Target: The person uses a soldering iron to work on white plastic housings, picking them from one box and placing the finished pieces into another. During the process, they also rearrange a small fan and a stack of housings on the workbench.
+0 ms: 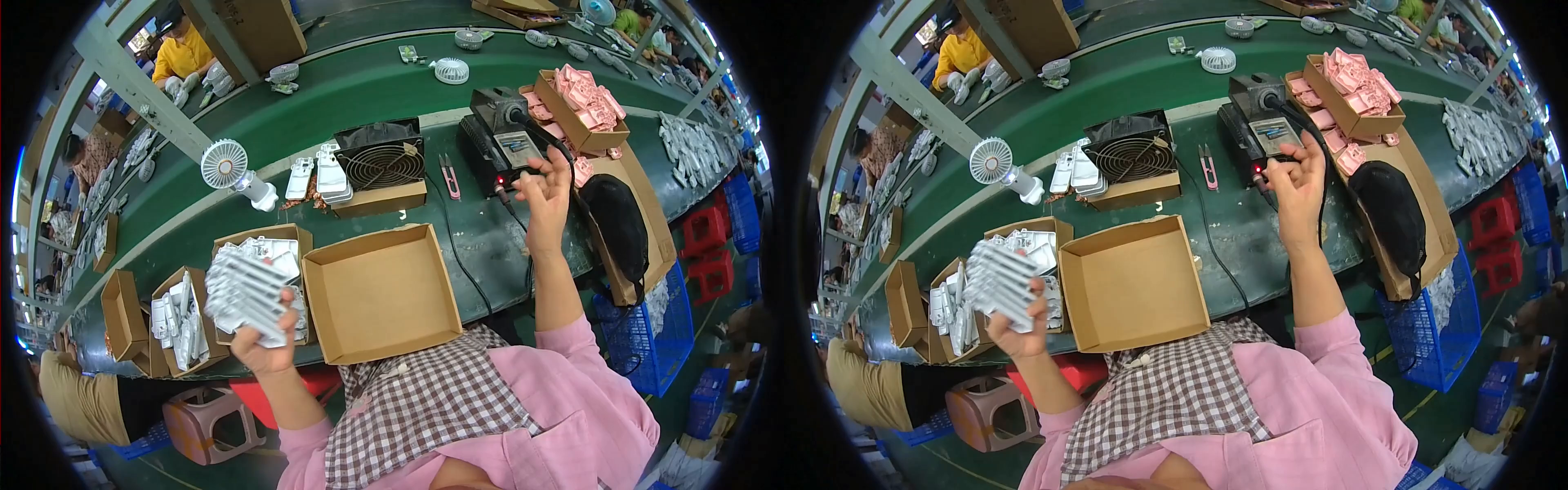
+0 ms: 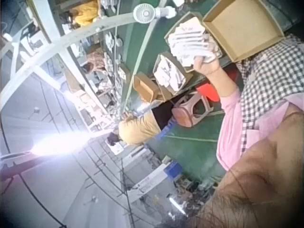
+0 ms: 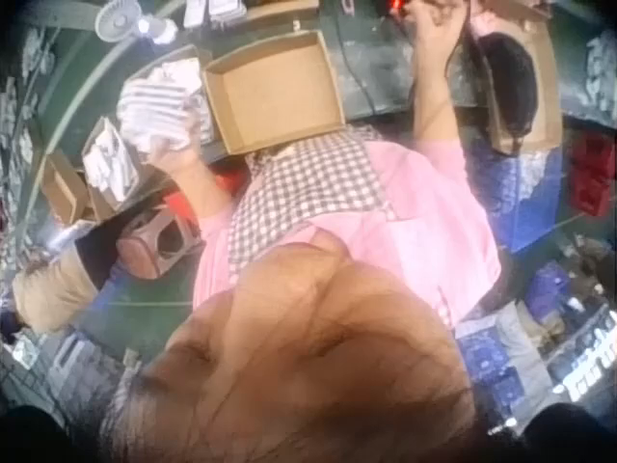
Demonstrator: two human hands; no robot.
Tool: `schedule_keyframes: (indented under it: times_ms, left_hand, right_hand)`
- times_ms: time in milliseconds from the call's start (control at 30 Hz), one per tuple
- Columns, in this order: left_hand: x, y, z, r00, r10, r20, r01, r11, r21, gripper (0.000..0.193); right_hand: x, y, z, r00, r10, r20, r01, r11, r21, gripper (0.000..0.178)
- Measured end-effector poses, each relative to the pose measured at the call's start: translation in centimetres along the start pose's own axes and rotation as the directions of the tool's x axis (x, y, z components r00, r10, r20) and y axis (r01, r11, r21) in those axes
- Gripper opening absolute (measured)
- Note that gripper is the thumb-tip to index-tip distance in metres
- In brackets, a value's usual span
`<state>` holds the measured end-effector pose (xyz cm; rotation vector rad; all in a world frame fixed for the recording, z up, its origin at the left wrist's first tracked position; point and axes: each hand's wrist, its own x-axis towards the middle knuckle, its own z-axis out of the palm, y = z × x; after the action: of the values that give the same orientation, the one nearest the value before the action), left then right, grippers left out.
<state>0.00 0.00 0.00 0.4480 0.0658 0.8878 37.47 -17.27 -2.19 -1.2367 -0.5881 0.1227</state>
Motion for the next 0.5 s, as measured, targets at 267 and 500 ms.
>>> schedule_keyframes:
  times_ms: [267, 500]
  left_hand:
    - [2.7, -4.7, 0.7, 0.978, -0.096, -0.186, 0.186, 0.806, 0.562, 0.073]
    - [3.6, -7.3, 0.5, 0.987, -0.006, -0.158, 0.114, 0.724, 0.680, 0.082]
  right_hand:
    - [7.5, 1.4, 1.7, 0.963, -0.250, -0.102, 0.197, 0.910, -0.365, 0.032]
    - [9.4, 2.4, 1.3, 0.967, -0.220, -0.131, 0.148, 0.896, -0.418, 0.022]
